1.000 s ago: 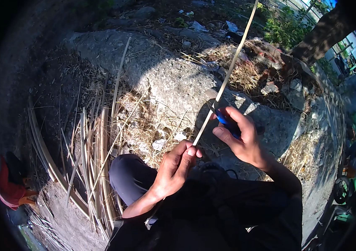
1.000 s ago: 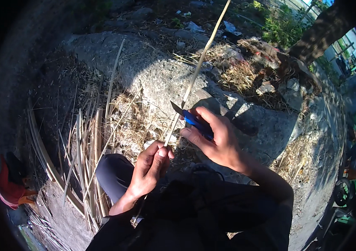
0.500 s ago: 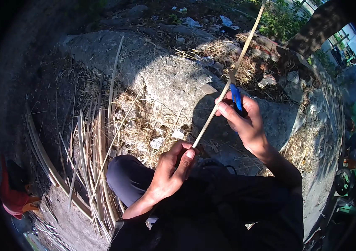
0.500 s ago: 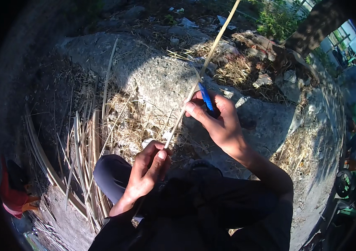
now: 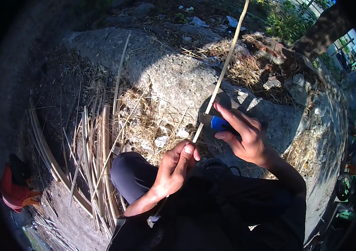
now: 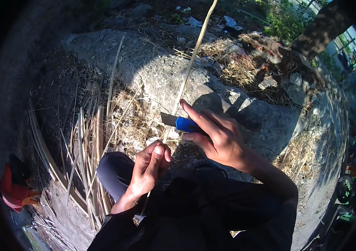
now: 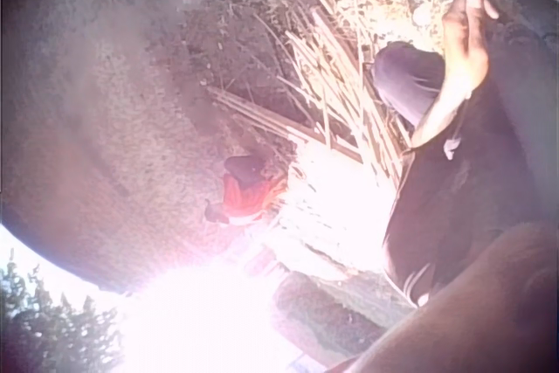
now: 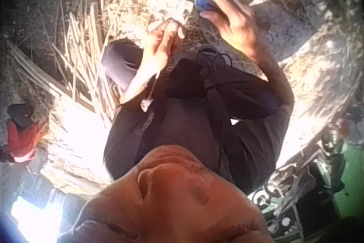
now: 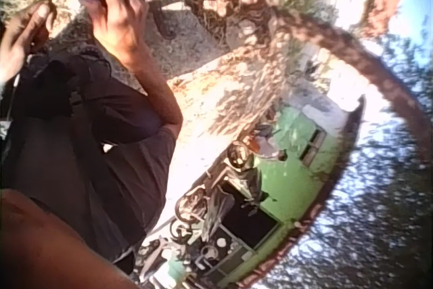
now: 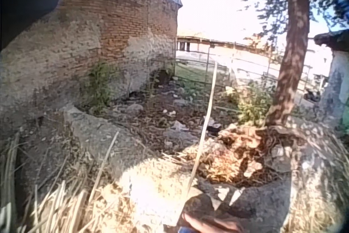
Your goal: The person shaves a thin strip of bamboo by hand using a small utility blade and later a larger blade to smooth and taper the surface.
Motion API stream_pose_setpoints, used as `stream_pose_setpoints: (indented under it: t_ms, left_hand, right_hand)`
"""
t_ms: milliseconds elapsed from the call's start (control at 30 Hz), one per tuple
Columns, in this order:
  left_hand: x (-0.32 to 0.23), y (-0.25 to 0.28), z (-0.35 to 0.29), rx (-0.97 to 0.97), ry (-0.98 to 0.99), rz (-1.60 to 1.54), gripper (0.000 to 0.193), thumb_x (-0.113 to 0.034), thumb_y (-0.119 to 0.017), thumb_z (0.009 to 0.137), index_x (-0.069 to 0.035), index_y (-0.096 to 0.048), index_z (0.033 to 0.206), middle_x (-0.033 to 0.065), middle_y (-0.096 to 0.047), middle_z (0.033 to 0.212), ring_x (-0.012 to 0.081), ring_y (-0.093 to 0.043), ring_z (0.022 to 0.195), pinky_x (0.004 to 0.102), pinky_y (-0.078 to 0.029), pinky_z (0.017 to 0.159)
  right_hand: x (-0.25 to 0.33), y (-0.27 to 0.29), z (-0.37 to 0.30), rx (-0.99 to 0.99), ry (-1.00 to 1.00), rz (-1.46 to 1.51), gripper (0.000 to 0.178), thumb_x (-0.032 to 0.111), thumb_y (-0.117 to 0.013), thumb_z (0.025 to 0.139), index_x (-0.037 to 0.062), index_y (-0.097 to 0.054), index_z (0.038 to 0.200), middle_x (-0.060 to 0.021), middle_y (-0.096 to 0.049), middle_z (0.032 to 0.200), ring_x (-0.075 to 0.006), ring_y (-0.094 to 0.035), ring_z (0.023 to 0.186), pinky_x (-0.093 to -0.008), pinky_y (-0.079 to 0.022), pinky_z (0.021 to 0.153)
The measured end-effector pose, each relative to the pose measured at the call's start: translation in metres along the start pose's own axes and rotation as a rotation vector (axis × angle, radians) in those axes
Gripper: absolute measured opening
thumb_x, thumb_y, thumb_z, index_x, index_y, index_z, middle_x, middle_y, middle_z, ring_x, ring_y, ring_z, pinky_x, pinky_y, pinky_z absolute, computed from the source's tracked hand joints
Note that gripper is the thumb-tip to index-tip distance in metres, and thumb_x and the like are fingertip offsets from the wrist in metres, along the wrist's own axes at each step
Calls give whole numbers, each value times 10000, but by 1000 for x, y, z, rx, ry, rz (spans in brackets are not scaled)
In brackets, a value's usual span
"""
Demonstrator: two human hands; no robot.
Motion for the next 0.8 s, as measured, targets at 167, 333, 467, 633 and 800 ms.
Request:
stream_pose_setpoints:
  t_ms: [167,333,467,633,800]
  left_hand:
    - [5,1,0,24,-9,-117,389,-361,-391,1168,-67,-590,1008,-57,-436,619,35,-367,522,233,-290,492]
    - [3,-1,1,48,-12,-194,397,-363,-369,1170,-53,-578,1035,-64,-417,625,38,-351,509,232,-286,487]
    - [0,0,-1,70,-25,-251,381,-343,-376,1171,-46,-576,1040,-67,-415,631,40,-345,510,234,-284,487]
    - [-1,-2,-3,25,-22,-99,344,-329,-413,1164,-53,-546,1007,-63,-373,619,41,-301,492,244,-273,478]
    - [4,-1,-3,10,-24,-62,337,-322,-421,1162,-63,-537,981,-69,-384,639,38,-315,510,243,-273,489]
  right_hand:
    - [0,-8,-10,-54,29,100,403,141,-861,868,17,-640,1180,-111,-738,1020,-287,-755,773,-345,-618,656]
    - [-8,-17,-19,2,177,-81,371,178,-870,859,81,-705,1177,-68,-688,919,-207,-689,654,-322,-547,526]
    - [-7,-21,-16,0,173,-64,362,198,-868,858,111,-733,1183,-51,-653,878,-179,-650,602,-308,-525,497]
    - [-6,-21,-12,-3,195,-64,393,150,-874,834,113,-738,1202,-26,-616,806,-171,-641,571,-309,-511,466]
    - [-5,-18,-10,-11,208,-85,423,111,-870,812,130,-741,1214,-20,-617,788,-166,-642,570,-305,-514,470]
Point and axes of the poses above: each hand's wrist, its own z-axis towards the middle knuckle, its own y-axis out of the back of the hand, x = y × z, the point moved 2 cm from there along z, towards the middle knuckle
